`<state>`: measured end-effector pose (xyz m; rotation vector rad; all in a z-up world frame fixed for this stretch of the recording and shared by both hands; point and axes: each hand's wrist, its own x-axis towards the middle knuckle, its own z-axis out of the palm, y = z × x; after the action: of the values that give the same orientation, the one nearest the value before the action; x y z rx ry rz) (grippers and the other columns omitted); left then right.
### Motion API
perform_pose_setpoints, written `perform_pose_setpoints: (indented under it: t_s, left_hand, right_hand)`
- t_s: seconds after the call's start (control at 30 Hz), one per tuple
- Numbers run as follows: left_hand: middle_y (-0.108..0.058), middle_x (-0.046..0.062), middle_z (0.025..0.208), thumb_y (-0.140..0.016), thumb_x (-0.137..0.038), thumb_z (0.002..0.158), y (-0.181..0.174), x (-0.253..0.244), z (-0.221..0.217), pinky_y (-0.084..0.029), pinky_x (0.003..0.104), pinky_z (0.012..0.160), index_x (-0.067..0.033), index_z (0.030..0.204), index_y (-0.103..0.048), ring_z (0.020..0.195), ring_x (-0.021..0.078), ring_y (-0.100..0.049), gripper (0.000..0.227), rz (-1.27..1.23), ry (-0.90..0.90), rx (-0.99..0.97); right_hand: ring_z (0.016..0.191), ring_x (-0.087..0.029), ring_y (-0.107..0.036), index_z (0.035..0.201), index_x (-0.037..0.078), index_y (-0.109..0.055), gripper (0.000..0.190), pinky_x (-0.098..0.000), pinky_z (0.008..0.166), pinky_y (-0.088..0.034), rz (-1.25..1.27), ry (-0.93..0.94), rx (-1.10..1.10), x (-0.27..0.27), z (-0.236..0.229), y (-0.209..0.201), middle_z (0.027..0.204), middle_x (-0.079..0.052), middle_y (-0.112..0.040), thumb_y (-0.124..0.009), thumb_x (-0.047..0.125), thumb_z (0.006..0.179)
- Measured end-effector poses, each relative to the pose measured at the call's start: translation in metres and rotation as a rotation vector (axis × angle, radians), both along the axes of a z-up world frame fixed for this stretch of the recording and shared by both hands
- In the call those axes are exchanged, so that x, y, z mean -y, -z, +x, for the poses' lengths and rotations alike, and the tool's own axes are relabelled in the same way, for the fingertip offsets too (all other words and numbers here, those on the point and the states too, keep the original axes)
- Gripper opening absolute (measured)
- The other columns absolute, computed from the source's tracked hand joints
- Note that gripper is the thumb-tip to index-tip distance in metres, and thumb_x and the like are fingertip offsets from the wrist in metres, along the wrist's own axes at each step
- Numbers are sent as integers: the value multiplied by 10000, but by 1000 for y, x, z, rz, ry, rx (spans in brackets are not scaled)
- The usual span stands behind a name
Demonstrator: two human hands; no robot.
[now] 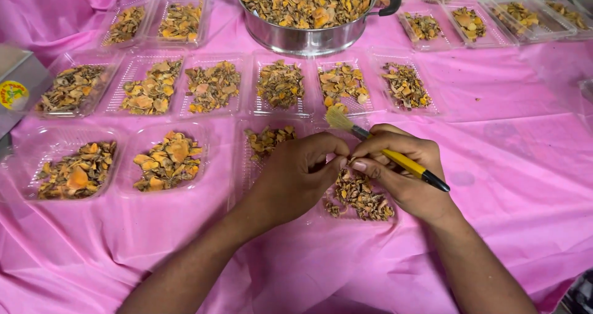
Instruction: Sorting through dried leaves in plastic containers to remove debris or arrange them using hands and a brush.
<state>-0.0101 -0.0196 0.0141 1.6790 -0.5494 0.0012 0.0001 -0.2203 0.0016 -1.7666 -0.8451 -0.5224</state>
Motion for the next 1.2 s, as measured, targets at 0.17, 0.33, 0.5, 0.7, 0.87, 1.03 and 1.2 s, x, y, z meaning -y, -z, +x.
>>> perform_pose_setpoints:
  t_s: [0.17,0.33,0.5,0.7,0.87,1.03,1.2]
  left_hand:
    - [-460,2,492,-600,-38,925,2,-1,2,-358,221,466,-44,966,-740,484,75,-423,147,48,-5,-17]
    - [-446,13,470,-612,-67,919,-1,-1,3,-355,244,458,-40,918,-726,461,91,-432,117,120,-13,-41]
    - [-448,47,427,-643,-103,903,6,0,6,-355,270,432,-60,890,-713,409,117,-448,83,221,-54,-9]
    - [-463,-80,574,-617,-69,856,0,-4,1,-299,287,503,-159,742,-614,549,37,-378,145,253,-208,-38]
    - [-444,-100,633,-669,-34,870,9,-7,7,-274,244,531,-156,729,-599,605,16,-361,199,118,-154,5]
    - [-444,-83,666,-568,35,900,7,-10,8,-234,237,511,-113,793,-630,599,11,-330,193,0,-128,-6]
    - [-561,-93,698,-540,63,881,0,-8,3,-264,209,517,-109,887,-753,599,-7,-363,274,-6,-77,19]
  right_hand:
    - [619,-126,-491,935,-31,-760,111,-306,634,-476,53,-24,-83,-7,-10,-4,645,-44,-480,-770,-57,827]
    - [622,-95,-468,926,-64,-744,119,-277,612,-452,105,-51,-167,-11,-11,-11,641,-36,-461,-780,-86,815]
    - [579,-90,-493,936,-59,-743,124,-266,576,-499,86,-40,-212,-12,-13,-8,636,-23,-447,-762,-97,820]
    - [1024,-202,-663,1204,-26,-620,371,-297,954,-523,68,191,-123,1,-45,-16,1135,-137,-671,-489,284,1049]
    - [1001,-254,-705,1244,-32,-489,581,-310,827,-578,-1,253,56,5,-68,19,1170,-206,-638,-377,502,1045]
    - [754,-113,-743,1221,33,-650,293,-223,683,-581,-263,203,20,1,-69,14,1068,-58,-759,-489,174,1020]
    - [878,-88,-769,1264,108,-623,292,-224,743,-586,-268,347,-5,4,-69,13,1223,-26,-744,-484,217,1031]
